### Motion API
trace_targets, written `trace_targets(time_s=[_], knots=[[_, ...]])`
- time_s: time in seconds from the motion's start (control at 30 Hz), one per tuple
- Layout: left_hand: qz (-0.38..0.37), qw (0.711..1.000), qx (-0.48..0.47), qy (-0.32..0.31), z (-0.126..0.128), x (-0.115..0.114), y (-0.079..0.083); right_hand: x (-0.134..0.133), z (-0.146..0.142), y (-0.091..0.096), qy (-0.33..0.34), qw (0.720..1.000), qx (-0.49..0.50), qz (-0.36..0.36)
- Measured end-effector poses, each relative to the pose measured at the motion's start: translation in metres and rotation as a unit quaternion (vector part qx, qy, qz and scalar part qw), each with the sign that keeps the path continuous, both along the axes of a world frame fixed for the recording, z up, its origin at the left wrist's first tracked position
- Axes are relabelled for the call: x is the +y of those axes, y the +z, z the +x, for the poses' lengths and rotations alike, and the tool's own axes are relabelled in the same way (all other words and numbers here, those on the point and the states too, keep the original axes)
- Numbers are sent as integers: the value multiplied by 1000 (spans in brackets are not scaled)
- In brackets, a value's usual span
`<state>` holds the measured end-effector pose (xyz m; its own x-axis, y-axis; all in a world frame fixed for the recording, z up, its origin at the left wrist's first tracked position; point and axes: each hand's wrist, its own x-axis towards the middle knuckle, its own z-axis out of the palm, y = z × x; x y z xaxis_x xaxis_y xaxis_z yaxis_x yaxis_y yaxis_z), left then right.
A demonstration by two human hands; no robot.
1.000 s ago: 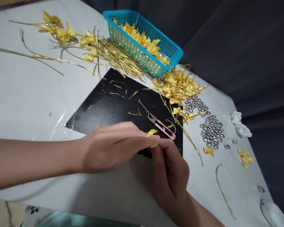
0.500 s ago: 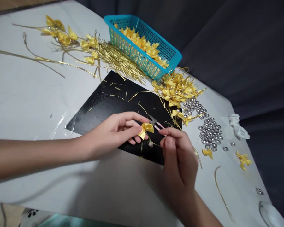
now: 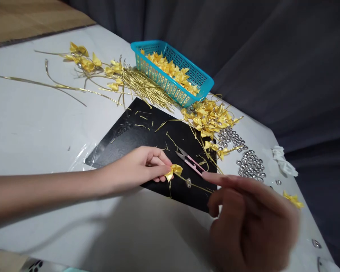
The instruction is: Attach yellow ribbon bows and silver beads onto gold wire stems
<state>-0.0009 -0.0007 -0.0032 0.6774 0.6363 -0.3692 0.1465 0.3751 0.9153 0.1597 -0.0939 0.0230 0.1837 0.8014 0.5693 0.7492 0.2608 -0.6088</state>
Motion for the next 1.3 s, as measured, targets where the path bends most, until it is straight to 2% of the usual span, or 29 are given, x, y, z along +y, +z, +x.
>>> trace_targets(time_s=[0.1, 0.17, 0.23, 0.37, 0.5, 0.63, 0.73, 0.83, 0.97, 1.07, 1.2, 1.3], knots=[[54, 998, 31, -18, -1, 0, -2, -4, -2, 11, -18, 999, 17, 25], [77, 995, 61, -28, -1, 0, -2, -8, -3, 17, 3, 1000, 12, -9], [82, 993, 74, -33, -2, 0, -1, -11, -4, 21, 17, 999, 25, -41], [82, 994, 49, -51, -1, 0, -3, -11, -7, 28, 32, 996, 78, -23], [89, 994, 34, -58, 1, 1, -5, -5, 3, 30, 33, 999, 25, -21], [88, 994, 47, -45, 1, 0, -3, 4, 15, 21, 81, 989, -92, -82], [144, 986, 76, -41, 0, 0, -1, 11, 16, 11, 147, 962, -195, -125], [195, 974, 105, -52, -1, 0, -2, 14, 13, 3, 173, 944, -240, -145], [237, 959, 132, -75, -1, 2, -2, 16, 9, -3, 168, 941, -250, -153], [252, 953, 149, -81, -1, 1, -2, 16, 7, -8, 150, 950, -231, -150], [239, 958, 135, -81, -2, 1, -3, 18, 8, -14, 99, 979, -152, -96], [205, 968, 115, -89, -3, 3, -4, 20, 11, -15, 136, 973, -155, -100]])
